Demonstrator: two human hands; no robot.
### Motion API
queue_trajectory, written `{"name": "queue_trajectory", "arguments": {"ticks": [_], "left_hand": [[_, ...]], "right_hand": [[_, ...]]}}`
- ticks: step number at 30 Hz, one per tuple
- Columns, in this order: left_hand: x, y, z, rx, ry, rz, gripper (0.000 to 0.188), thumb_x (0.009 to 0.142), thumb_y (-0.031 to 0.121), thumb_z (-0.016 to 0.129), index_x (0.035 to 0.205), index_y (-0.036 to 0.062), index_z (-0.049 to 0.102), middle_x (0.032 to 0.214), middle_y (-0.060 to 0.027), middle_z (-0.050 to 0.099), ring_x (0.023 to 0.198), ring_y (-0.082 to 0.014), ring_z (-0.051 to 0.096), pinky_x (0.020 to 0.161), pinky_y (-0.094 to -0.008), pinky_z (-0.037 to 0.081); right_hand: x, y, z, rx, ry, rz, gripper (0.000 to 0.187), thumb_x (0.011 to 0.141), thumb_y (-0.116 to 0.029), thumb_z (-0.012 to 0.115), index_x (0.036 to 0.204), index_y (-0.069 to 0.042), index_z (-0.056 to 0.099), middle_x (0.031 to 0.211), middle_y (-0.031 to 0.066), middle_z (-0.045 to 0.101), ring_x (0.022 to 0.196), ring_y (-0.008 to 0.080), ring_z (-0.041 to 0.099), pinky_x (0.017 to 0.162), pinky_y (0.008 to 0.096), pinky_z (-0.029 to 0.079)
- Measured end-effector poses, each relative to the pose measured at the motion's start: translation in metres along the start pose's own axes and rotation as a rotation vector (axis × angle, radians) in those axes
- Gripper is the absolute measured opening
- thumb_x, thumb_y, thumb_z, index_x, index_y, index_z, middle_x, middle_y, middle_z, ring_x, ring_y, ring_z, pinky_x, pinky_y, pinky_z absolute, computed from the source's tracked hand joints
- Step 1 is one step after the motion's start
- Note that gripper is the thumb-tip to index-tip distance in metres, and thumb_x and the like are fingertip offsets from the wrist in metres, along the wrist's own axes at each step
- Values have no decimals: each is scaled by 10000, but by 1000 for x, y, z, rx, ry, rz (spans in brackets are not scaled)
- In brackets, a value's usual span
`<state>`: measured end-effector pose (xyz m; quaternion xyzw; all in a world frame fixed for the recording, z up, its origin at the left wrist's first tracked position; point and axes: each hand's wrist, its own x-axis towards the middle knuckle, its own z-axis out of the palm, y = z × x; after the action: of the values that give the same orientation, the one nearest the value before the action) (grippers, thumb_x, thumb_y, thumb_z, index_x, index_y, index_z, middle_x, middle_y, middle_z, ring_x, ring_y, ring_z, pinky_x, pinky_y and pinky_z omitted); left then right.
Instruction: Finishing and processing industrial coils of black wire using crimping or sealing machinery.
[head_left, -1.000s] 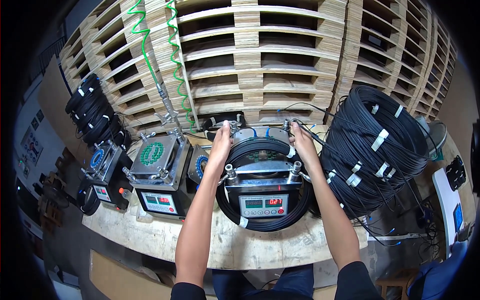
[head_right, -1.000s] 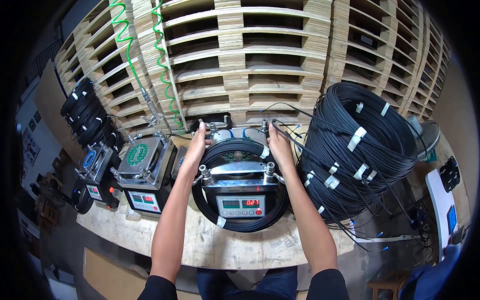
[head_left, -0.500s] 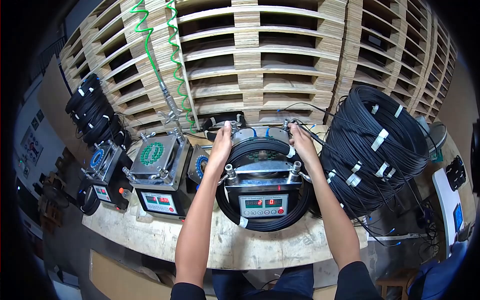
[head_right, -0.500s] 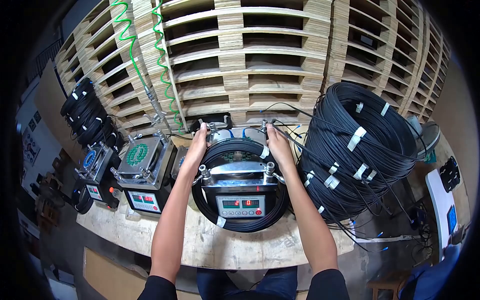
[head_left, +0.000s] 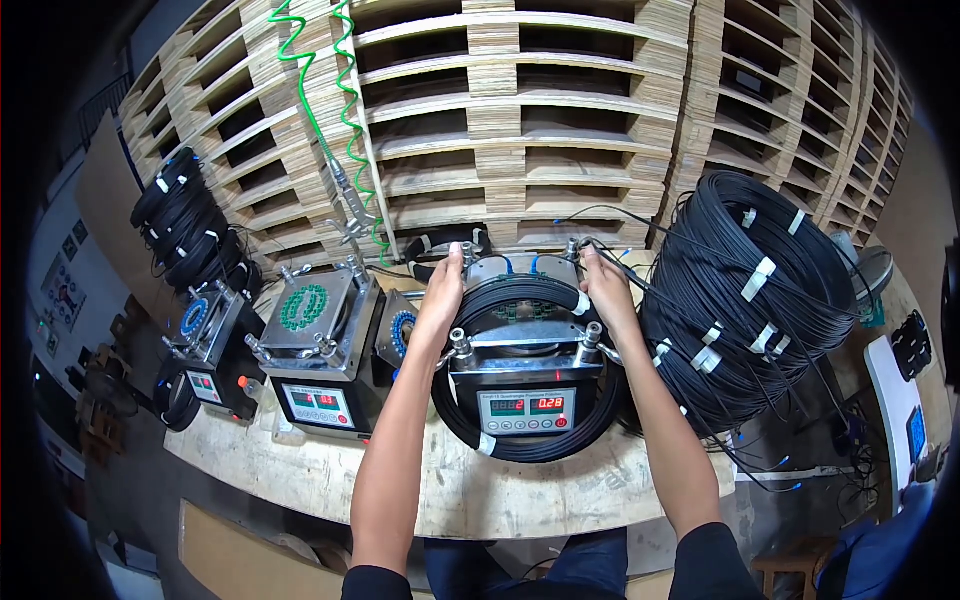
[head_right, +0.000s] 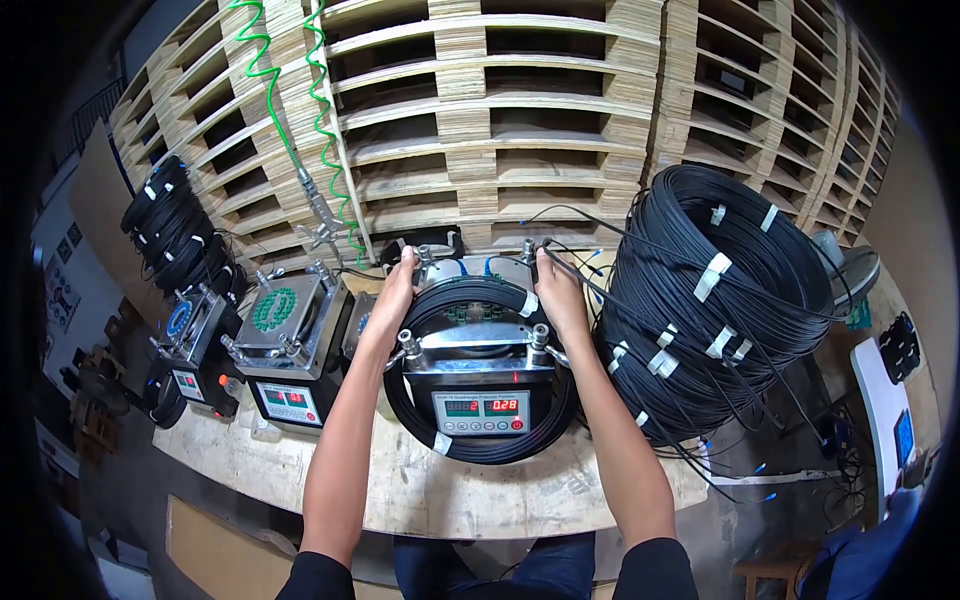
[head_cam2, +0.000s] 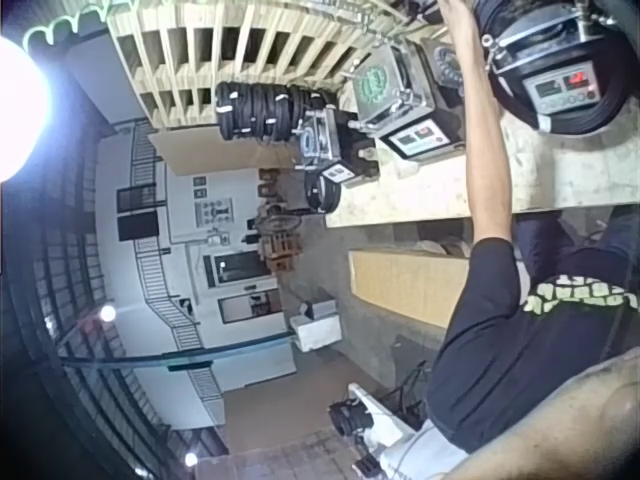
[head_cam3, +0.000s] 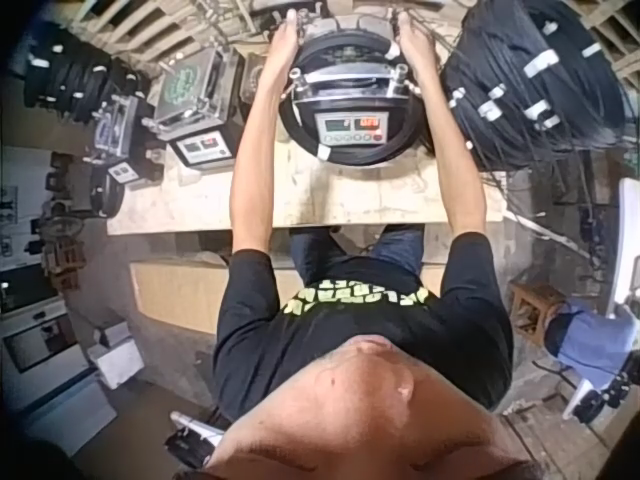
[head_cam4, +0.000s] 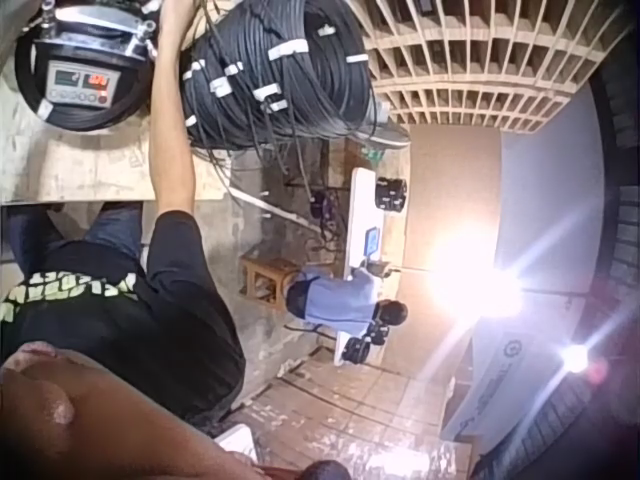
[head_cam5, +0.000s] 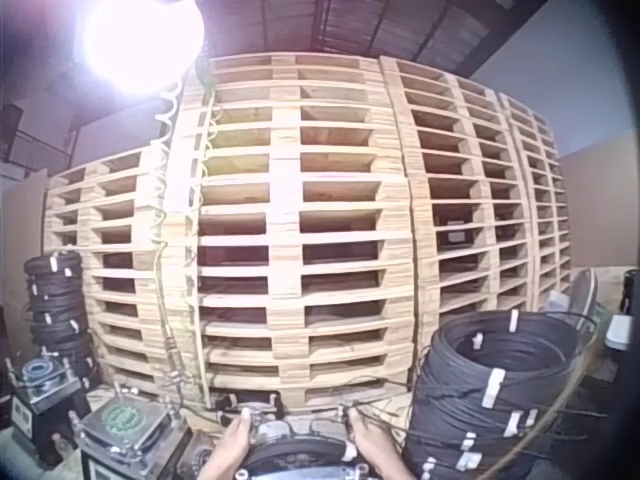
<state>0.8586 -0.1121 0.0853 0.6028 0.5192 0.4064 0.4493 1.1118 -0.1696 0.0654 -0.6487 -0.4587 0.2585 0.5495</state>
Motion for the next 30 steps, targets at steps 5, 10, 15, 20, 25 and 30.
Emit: {"name": "queue_trajectory", "arguments": {"ticks": [5, 10, 15, 20, 25, 30], "left_hand": [[5, -8, 1, -5, 34, 42, 795, 1024, 651, 335, 1400, -30, 500, 1275, -126, 598, 950, -189, 538, 930, -335, 432], [-4, 2, 5, -39, 53, 72, 770, 1030, 630, 354, 1386, -36, 507, 1270, -132, 602, 905, -189, 540, 923, -329, 437], [14, -14, 1, 76, 169, 153, 794, 1011, 638, 385, 1405, -40, 511, 1318, -272, 612, 1218, -384, 591, 1051, -424, 423], [-4, 9, 2, 254, 187, 168, 769, 1004, 653, 359, 1394, 15, 540, 1270, -294, 632, 1236, -455, 573, 1050, -481, 431], [-13, 32, 9, 550, 179, 92, 674, 987, 674, 350, 1392, 171, 544, 1201, -296, 660, 1169, -512, 587, 990, -564, 458], [-6, 25, 10, 554, 200, 82, 733, 976, 697, 348, 1426, 141, 507, 1239, -301, 641, 1207, -505, 567, 1031, -532, 439]], "right_hand": [[6, 8, 1, -1, -41, -44, 517, 1064, -469, 441, 1254, -44, 666, 740, 66, 639, 687, 122, 587, 689, 277, 473], [0, 5, 1, 12, 22, -78, 497, 1071, -444, 429, 1239, -44, 672, 754, 73, 645, 686, 136, 610, 693, 297, 494], [0, 2, 3, -216, 127, -329, 366, 1058, -304, 418, 1094, -1, 619, 901, 230, 659, 825, 411, 655, 731, 474, 501], [-8, -11, 1, -349, 140, -323, 342, 1046, -286, 436, 1023, -4, 627, 898, 276, 641, 889, 462, 635, 760, 503, 499], [5, 11, 2, -217, 107, -288, 496, 1072, -392, 393, 1084, 9, 685, 805, 169, 670, 654, 254, 656, 678, 388, 521], [4, 9, 3, -262, 75, -280, 488, 1070, -388, 402, 1097, 9, 684, 711, 137, 645, 666, 270, 662, 674, 405, 512]]}}
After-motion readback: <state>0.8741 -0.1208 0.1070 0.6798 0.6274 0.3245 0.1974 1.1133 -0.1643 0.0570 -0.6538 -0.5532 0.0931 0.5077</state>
